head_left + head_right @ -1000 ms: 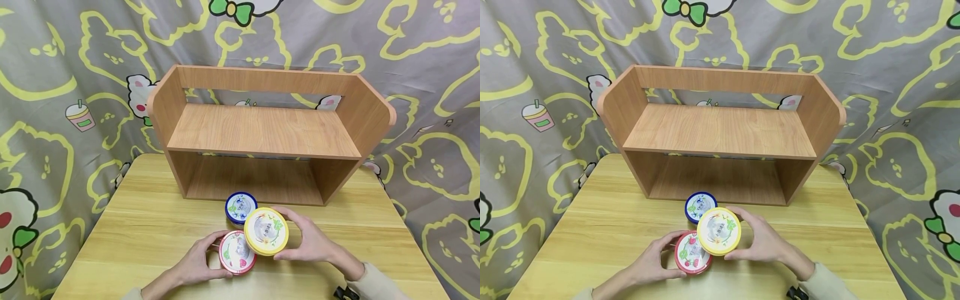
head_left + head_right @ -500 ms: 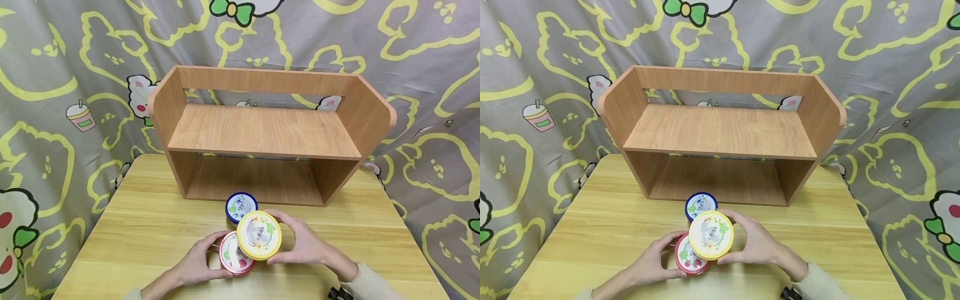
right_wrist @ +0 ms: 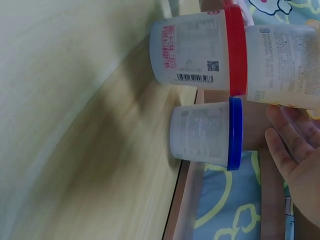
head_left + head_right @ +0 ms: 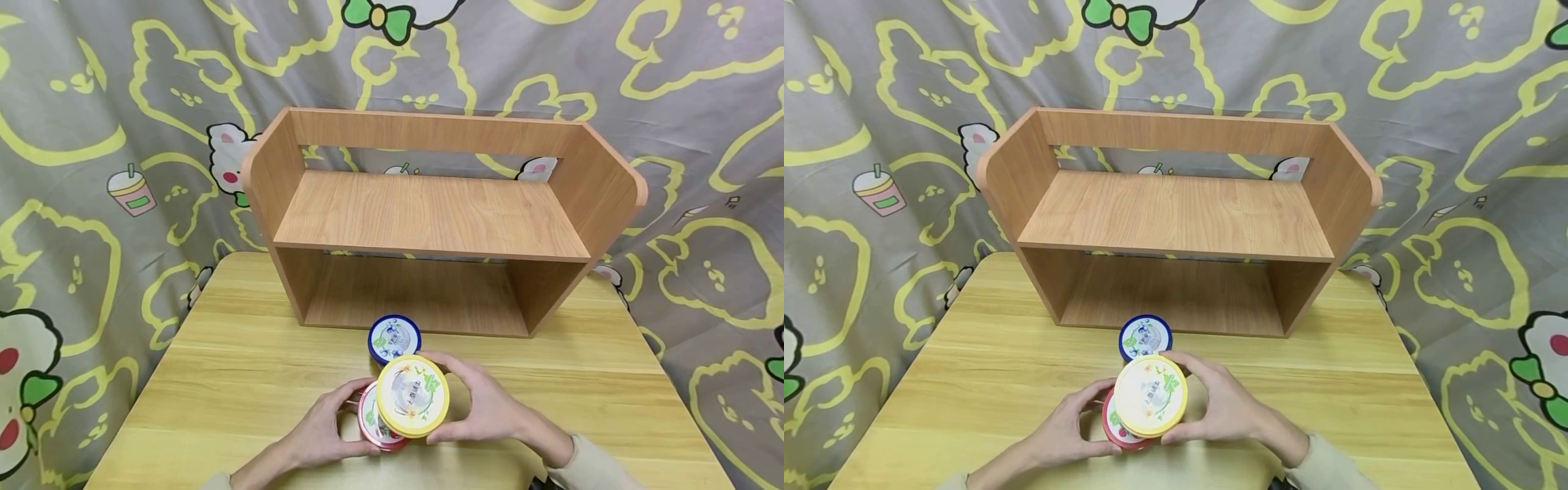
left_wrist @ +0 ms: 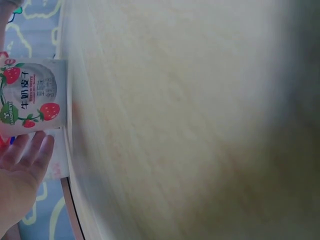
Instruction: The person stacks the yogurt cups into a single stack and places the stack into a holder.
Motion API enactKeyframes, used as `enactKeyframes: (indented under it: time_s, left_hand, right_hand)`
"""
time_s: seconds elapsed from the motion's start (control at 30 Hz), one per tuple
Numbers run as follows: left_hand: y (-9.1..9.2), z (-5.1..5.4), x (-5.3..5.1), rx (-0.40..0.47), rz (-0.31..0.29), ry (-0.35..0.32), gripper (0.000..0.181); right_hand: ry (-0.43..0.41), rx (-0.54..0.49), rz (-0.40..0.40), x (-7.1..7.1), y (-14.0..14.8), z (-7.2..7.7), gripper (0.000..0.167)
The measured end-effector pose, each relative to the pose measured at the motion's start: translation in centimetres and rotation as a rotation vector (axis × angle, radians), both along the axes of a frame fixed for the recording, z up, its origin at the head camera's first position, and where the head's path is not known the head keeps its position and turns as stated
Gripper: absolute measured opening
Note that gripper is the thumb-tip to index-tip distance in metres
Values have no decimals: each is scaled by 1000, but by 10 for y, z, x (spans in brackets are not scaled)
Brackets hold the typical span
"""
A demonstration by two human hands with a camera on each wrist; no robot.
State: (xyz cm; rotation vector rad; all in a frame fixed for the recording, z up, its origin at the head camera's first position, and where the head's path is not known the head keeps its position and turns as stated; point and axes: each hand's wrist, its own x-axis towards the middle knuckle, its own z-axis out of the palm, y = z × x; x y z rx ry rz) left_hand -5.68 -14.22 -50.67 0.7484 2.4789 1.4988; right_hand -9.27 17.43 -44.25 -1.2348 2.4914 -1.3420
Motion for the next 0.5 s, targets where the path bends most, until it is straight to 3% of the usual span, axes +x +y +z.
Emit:
enactKeyframes:
  time_s: [0.5]
  left_hand:
    - [0,-2,-2,34,-14,11,92]
  right_hand:
    - [-1,1,10,2,-10,-3,104]
